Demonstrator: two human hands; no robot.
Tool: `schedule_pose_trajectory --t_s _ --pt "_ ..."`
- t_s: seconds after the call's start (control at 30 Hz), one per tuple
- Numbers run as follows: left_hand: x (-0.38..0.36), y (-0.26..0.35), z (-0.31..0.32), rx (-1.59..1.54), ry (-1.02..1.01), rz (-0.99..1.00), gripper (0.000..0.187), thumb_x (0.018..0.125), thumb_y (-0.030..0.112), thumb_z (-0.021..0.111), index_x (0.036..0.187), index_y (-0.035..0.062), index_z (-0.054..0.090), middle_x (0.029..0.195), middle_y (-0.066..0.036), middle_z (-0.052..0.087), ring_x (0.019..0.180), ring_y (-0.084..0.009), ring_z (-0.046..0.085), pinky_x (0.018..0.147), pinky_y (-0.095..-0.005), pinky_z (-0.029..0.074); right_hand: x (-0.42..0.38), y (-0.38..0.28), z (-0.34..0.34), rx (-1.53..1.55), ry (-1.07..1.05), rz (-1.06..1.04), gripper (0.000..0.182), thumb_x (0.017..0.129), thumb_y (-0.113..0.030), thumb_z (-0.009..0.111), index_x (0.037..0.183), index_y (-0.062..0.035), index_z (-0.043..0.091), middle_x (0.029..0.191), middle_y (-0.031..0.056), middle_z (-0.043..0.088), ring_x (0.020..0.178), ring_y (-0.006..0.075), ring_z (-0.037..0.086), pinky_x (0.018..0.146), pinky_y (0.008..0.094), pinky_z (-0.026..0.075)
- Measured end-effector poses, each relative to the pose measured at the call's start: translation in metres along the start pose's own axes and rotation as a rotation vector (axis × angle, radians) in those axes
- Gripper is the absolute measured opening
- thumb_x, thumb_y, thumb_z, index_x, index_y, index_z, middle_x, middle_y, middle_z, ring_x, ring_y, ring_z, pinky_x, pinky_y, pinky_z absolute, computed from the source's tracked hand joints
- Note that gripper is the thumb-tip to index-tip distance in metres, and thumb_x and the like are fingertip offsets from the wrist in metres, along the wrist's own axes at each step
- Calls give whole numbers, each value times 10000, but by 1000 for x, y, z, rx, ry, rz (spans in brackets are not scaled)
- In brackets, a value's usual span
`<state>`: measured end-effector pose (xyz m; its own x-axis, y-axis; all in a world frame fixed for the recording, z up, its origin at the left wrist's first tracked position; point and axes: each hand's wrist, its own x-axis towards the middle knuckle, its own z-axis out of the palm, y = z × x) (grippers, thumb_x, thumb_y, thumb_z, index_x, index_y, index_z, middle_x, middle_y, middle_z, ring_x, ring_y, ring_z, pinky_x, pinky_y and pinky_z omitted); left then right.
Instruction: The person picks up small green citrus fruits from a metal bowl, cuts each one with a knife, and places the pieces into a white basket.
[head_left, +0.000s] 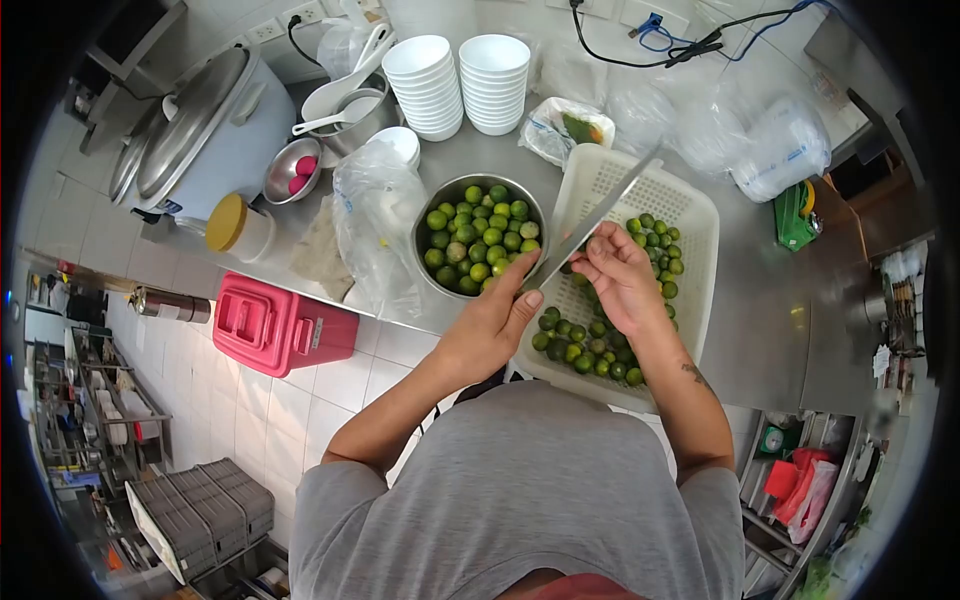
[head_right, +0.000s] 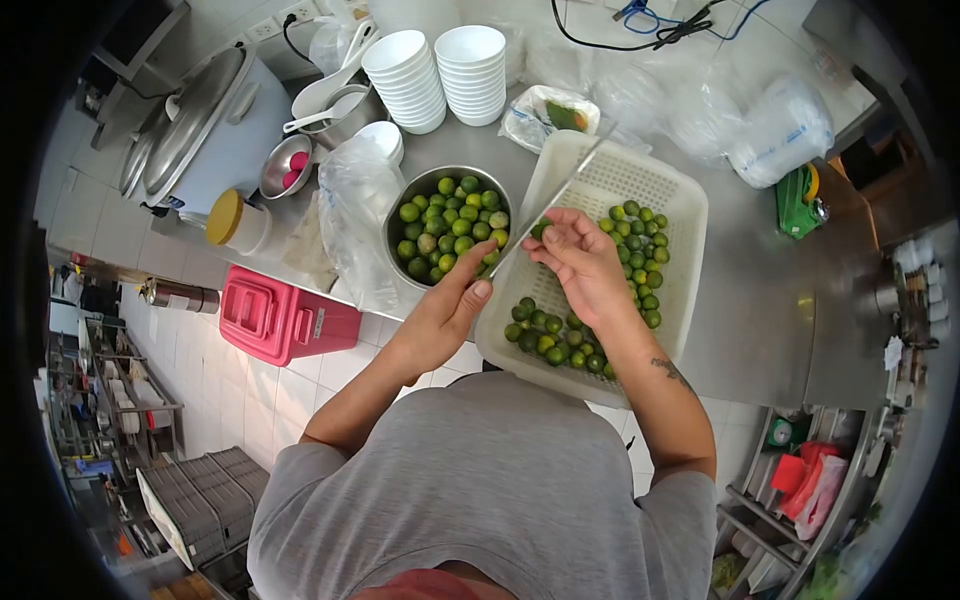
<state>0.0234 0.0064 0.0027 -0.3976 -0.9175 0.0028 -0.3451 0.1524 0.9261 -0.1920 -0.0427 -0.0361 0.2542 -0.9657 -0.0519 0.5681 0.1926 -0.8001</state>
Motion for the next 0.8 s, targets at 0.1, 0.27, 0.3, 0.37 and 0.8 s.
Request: schedule_pose_trajectory --t_s 0.1,0.27,0.3,0.37,0.8 --pt "-4 3 -1 121 -44 -19 553 1036 365 374 1483 60 260 1290 -342 469 1115 -480 545 961 -466 440 2 1 8 -47 139 -47 295 932 -75 623 1208 16 571 1057 79 655 963 166 633 843 299 509" --pt "-6 10 -3 199 -77 -135 536 1042 338 370 1492 65 271 1419 -274 414 1209 -423 515 1007 -418 415 6 5 6 -159 161 -93 225 925 -74 635 1128 24 629 974 67 668 842 129 626 776 278 514" --pt "-5 11 -2 215 -65 -131 531 1042 337 368 1492 71 272 1412 -277 419 1208 -430 514 1005 -422 416 6 7 7 -179 154 -103 212 925 -74 634 1113 24 639 956 64 670 820 123 623 766 273 513" --pt "-2 13 -2 232 -64 -156 524 1042 340 368 1491 85 278 1377 -283 444 1186 -432 526 993 -425 425 5 9 13 -245 137 -93 197 927 -69 628 1099 25 647 919 60 671 797 123 622 753 269 509" --pt "15 1 -6 26 25 -64 394 1050 361 373 1261 36 444 1039 -199 627 991 -294 613 880 -370 458 2 17 24 -251 -82 114 217 965 -143 591 1091 29 632 906 65 663 801 137 624 740 278 513"
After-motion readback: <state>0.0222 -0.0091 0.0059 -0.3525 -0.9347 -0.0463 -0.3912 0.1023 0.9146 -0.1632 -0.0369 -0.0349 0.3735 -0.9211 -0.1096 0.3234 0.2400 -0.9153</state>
